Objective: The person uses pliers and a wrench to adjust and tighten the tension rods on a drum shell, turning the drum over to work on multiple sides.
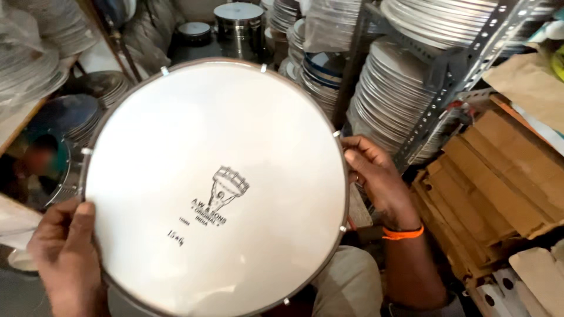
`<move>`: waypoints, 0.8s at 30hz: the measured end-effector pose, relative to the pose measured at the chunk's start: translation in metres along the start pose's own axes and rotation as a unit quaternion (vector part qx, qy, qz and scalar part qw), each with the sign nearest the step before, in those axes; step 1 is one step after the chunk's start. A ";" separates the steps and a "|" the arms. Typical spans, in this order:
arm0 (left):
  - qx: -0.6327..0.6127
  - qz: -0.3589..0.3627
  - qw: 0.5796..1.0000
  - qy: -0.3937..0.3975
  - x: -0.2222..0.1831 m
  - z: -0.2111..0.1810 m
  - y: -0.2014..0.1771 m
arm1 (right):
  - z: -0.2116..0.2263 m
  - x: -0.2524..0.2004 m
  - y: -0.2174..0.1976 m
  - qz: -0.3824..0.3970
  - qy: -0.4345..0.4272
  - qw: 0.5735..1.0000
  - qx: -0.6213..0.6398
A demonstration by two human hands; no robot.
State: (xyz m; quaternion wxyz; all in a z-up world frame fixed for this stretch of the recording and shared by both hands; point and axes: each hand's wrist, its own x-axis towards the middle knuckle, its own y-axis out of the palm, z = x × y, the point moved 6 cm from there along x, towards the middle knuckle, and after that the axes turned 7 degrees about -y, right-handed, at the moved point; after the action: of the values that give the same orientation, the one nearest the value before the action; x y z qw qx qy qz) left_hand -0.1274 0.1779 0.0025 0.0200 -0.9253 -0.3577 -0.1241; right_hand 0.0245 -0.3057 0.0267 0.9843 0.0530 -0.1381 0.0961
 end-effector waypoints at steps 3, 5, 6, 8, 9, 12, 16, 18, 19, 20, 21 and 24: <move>0.016 -0.016 1.000 -0.003 0.003 0.003 0.002 | 0.032 -0.018 0.008 -0.054 -0.150 0.964 -0.215; 0.021 -0.023 0.999 -0.022 0.003 0.000 0.004 | 0.060 -0.056 0.025 -0.120 -0.382 0.801 -0.445; 0.012 -0.019 0.999 -0.031 0.003 0.000 0.008 | 0.059 -0.066 0.023 -0.151 -0.380 0.771 -0.488; -0.020 -0.013 0.999 -0.032 0.007 -0.003 0.008 | 0.056 -0.085 0.015 -0.184 -0.435 0.719 -0.510; -0.039 0.000 0.999 -0.027 0.010 -0.003 0.011 | 0.053 -0.099 0.013 -0.189 -0.483 0.699 -0.492; -0.061 0.010 0.998 -0.019 0.013 0.001 0.012 | 0.026 -0.079 0.012 -0.075 -0.395 0.691 -0.600; -0.042 0.010 0.999 -0.015 0.017 0.005 0.012 | 0.032 -0.086 0.026 -0.065 -0.417 0.570 -0.705; -0.076 0.013 0.997 -0.010 0.023 0.005 0.016 | 0.060 -0.097 0.006 -0.147 -0.477 0.606 -0.620; -0.086 0.017 0.996 -0.016 0.021 0.005 0.014 | 0.054 -0.092 0.008 -0.129 -0.453 0.622 -0.626; -0.076 0.007 0.997 -0.030 0.018 0.006 0.011 | 0.047 -0.088 0.010 -0.110 -0.429 0.637 -0.632; -0.068 0.000 0.997 -0.039 0.018 0.005 0.013 | 0.041 -0.083 0.011 -0.096 -0.405 0.648 -0.638; -0.065 -0.002 0.997 -0.038 0.015 -0.004 0.017 | 0.030 -0.069 0.017 -0.055 -0.337 0.675 -0.654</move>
State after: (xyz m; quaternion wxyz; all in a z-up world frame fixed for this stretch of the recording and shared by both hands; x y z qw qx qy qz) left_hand -0.1066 0.1745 0.0108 -0.0542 -0.9279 -0.3514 -0.1121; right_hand -0.0520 -0.3052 0.0376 0.6582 -0.5679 -0.4846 -0.0969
